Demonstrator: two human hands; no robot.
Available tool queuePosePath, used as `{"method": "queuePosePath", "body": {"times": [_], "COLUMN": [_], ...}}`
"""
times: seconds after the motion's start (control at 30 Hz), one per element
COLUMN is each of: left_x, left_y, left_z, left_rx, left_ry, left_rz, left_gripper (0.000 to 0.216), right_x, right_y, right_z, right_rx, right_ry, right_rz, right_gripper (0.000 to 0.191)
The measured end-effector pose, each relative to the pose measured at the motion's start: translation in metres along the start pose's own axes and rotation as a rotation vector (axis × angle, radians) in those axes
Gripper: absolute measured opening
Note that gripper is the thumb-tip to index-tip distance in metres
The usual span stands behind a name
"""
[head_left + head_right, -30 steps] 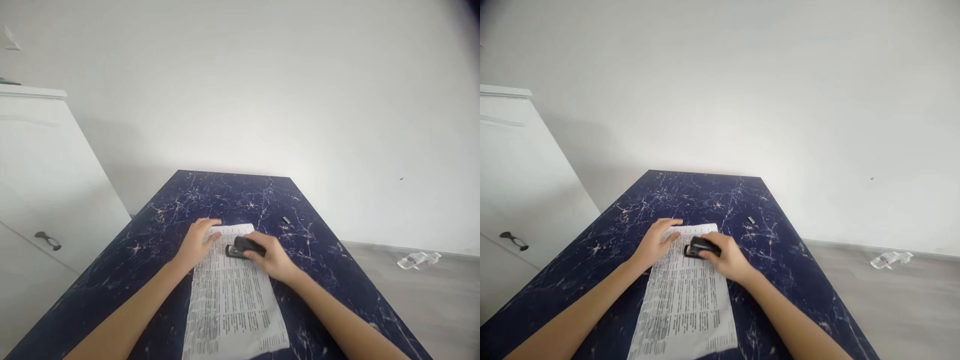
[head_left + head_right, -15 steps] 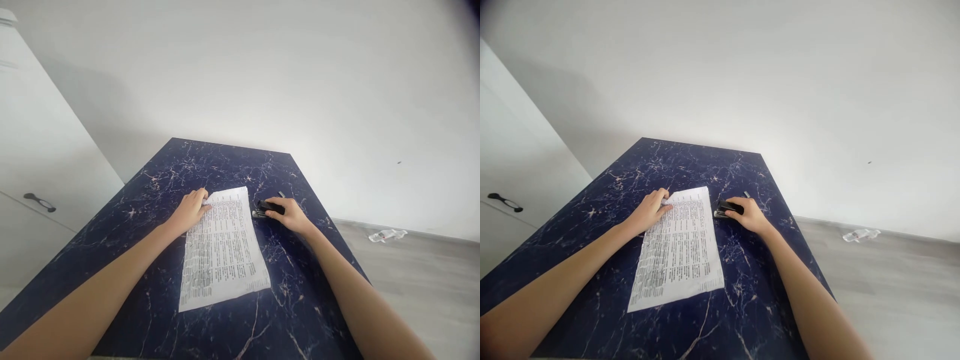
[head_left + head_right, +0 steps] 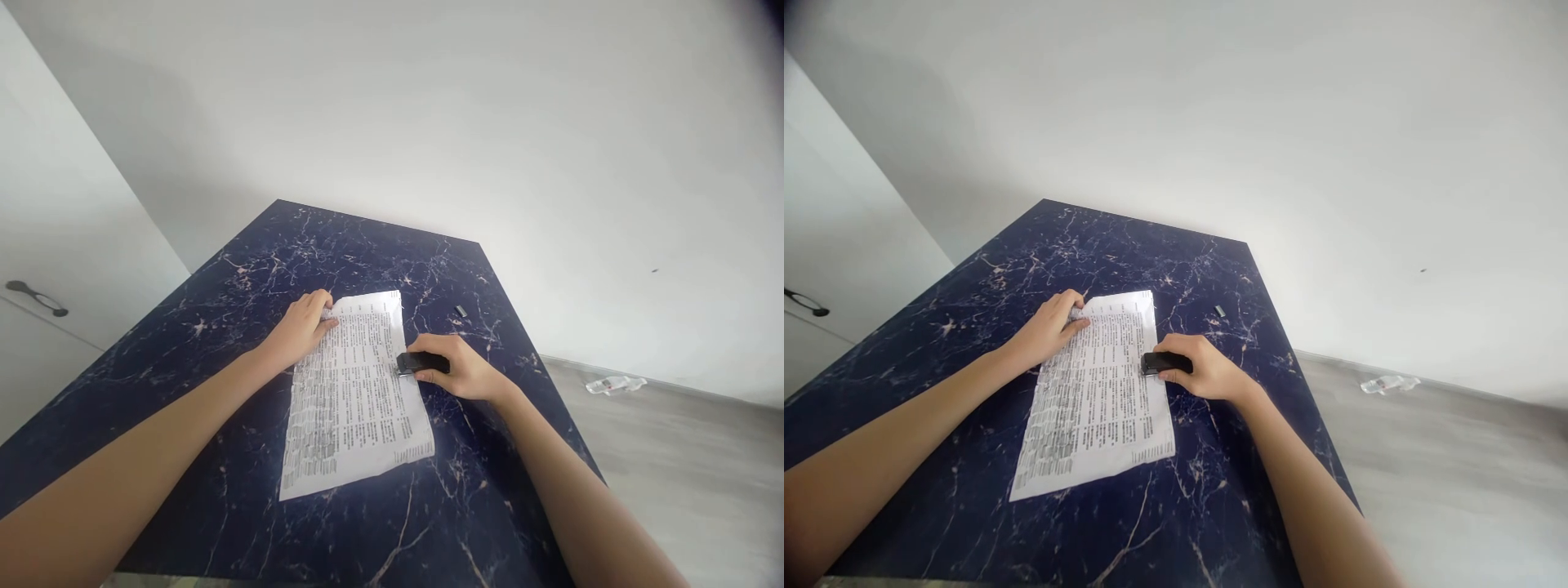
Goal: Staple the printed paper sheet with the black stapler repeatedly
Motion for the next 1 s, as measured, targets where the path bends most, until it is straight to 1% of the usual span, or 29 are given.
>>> {"method": "queuePosePath", "body": {"times": [0.07,0.13,0.2,0.23,0.27,0.3,0.37,0.43,0.5,0.57,0.7,0.73,0.8,0.9,0.93,1.0], "left_x": [0.001,0.004,0.009,0.009,0.008,0.004,-0.009,-0.022,-0.030,-0.032,-0.028,-0.027,-0.027,-0.029,-0.029,-0.030], "left_y": [0.000,0.000,-0.001,-0.003,-0.006,-0.009,-0.018,-0.028,-0.035,-0.037,-0.036,-0.036,-0.036,-0.036,-0.036,-0.036], "left_z": [0.001,-0.001,-0.010,-0.018,-0.027,-0.036,-0.055,-0.067,-0.071,-0.069,-0.060,-0.059,-0.059,-0.060,-0.061,-0.062], "left_rx": [-0.001,-0.023,-0.065,-0.099,-0.139,-0.185,-0.277,-0.340,-0.371,-0.372,-0.371,-0.370,-0.366,-0.360,-0.360,-0.363], "left_ry": [-0.006,0.006,0.042,0.056,0.059,0.047,0.005,-0.009,0.000,0.003,-0.026,-0.030,-0.024,-0.001,0.004,0.010], "left_rz": [-0.004,-0.043,-0.102,-0.108,-0.085,-0.021,0.187,0.376,0.480,0.507,0.485,0.481,0.487,0.512,0.516,0.518], "left_gripper": [0.015,0.019,0.026,0.028,0.031,0.034,0.044,0.060,0.076,0.082,0.078,0.078,0.078,0.077,0.077,0.077], "right_x": [0.000,0.000,-0.001,-0.001,-0.001,-0.001,-0.001,-0.005,-0.010,-0.013,-0.007,-0.004,0.001,0.005,0.004,-0.002], "right_y": [0.000,0.000,0.001,0.002,0.003,0.003,0.005,0.006,0.007,0.007,-0.002,-0.005,-0.009,-0.011,-0.010,-0.005], "right_z": [0.000,0.000,0.003,0.005,0.007,0.009,0.014,0.019,0.023,0.026,0.025,0.024,0.024,0.029,0.031,0.034], "right_rx": [-0.003,-0.009,-0.017,-0.022,-0.031,-0.046,-0.085,-0.119,-0.135,-0.149,-0.204,-0.220,-0.232,-0.207,-0.192,-0.160], "right_ry": [-0.023,-0.043,-0.051,-0.054,-0.058,-0.062,-0.073,-0.103,-0.163,-0.222,-0.273,-0.275,-0.277,-0.312,-0.327,-0.342], "right_rz": [-0.018,-0.018,-0.008,-0.011,-0.036,-0.083,-0.200,-0.288,-0.343,-0.456,-0.808,-0.870,-0.954,-0.991,-0.974,-0.876], "right_gripper": [0.019,0.019,0.021,0.023,0.024,0.026,0.038,0.044,0.042,0.041,0.043,0.043,0.043,0.041,0.041,0.040]}}
Point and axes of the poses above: each hand's wrist, its own y-axis towards the middle knuckle, its own x-axis out of the back of the hand, z = x × y, the point moved 4 cm from there along y, towards the middle knuckle, and after that the axes turned 1 degree about y, right-handed, at the moved point
